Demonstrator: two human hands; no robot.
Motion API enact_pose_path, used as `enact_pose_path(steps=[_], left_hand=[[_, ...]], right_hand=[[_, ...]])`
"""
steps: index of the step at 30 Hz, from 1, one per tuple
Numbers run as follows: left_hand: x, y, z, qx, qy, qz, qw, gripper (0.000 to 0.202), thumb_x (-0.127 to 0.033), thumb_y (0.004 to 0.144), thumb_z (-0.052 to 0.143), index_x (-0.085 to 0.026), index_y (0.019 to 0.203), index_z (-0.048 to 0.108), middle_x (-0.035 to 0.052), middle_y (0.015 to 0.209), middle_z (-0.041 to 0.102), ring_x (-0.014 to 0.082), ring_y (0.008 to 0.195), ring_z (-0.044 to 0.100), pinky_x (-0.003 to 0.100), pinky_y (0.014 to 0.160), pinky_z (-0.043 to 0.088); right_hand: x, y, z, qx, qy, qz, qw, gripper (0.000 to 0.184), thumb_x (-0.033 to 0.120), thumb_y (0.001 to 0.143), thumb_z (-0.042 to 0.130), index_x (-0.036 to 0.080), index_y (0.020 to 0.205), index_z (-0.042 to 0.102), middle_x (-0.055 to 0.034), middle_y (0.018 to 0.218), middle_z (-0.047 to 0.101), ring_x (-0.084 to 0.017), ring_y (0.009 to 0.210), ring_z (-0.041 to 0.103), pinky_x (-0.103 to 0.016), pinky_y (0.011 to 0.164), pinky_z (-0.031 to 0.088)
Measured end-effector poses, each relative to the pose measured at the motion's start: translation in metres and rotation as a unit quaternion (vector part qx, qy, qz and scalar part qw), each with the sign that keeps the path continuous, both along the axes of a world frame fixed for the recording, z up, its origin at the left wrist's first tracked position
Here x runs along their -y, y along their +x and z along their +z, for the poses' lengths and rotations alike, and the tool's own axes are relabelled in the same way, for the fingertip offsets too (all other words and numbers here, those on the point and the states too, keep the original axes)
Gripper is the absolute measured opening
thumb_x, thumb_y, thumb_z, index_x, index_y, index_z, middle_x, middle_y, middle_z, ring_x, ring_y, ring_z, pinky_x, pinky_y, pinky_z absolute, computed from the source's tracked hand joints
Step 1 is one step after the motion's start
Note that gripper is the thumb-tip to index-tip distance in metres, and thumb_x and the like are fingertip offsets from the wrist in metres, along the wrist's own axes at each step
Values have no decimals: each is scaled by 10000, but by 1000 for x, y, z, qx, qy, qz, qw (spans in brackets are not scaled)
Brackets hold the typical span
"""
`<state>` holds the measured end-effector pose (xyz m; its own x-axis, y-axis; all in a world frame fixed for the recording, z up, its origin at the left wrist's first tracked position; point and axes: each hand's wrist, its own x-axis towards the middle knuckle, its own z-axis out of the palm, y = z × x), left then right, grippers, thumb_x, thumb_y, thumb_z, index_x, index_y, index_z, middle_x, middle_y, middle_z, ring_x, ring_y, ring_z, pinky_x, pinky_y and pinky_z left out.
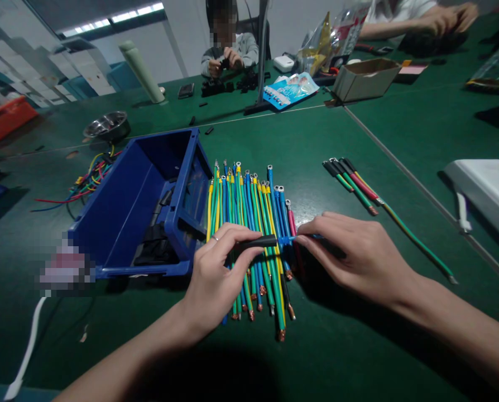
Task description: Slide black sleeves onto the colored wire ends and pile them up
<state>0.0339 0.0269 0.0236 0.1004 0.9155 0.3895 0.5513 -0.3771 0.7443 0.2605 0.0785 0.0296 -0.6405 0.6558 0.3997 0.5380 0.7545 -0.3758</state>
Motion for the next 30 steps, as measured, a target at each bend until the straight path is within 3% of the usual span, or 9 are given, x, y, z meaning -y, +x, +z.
enact_pose_path(steps=[6,10,15,18,25,30], left_hand=[[3,1,-3,-30,49,-88,994,234,-49,865,683,-146,1076,653,52,958,683,155,916,649,276,836,528],[2,0,-5,-38,52,-112,992,230,-70,880,673,-147,1094,638,62,992,680,160,936,650,279,852,523],[3,0,1,-31,-73,-49,996,340,-200,861,723,-170,1172,588,28,980,675,156,836,636,270,775,512],[3,0,7,-16,-143,-24,989,110,-226,954,563,-171,1031,618,9,897,661,146,775,616,262,720,473],[-3,-3,11,44,-245,-56,967,175,-259,973,494,-182,868,610,-21,761,622,146,743,599,267,715,439],[-3,-4,9,60,-260,-48,962,188,-274,975,498,-181,853,606,-18,765,624,147,753,603,271,722,439]], right_hand=[[14,-7,-4,3,-34,33,999,202,244,981,459,159,1118,582,-67,855,687,-157,719,625,-268,618,445],[15,-9,-7,4,-33,62,997,224,285,976,493,166,1149,572,-60,865,692,-152,717,624,-256,599,439],[6,-3,-8,13,7,51,999,227,251,981,485,161,1158,593,-50,827,670,-144,691,601,-249,585,420],[2,-2,-7,-1,8,45,999,207,249,965,517,159,1135,596,-46,830,672,-147,700,602,-252,592,429],[5,-4,-6,-15,-21,55,998,187,199,957,520,157,1131,574,-40,828,639,-142,698,566,-260,589,421],[3,-3,-6,-16,-41,53,998,167,173,958,507,159,1111,572,-54,869,641,-155,760,579,-279,648,454]])
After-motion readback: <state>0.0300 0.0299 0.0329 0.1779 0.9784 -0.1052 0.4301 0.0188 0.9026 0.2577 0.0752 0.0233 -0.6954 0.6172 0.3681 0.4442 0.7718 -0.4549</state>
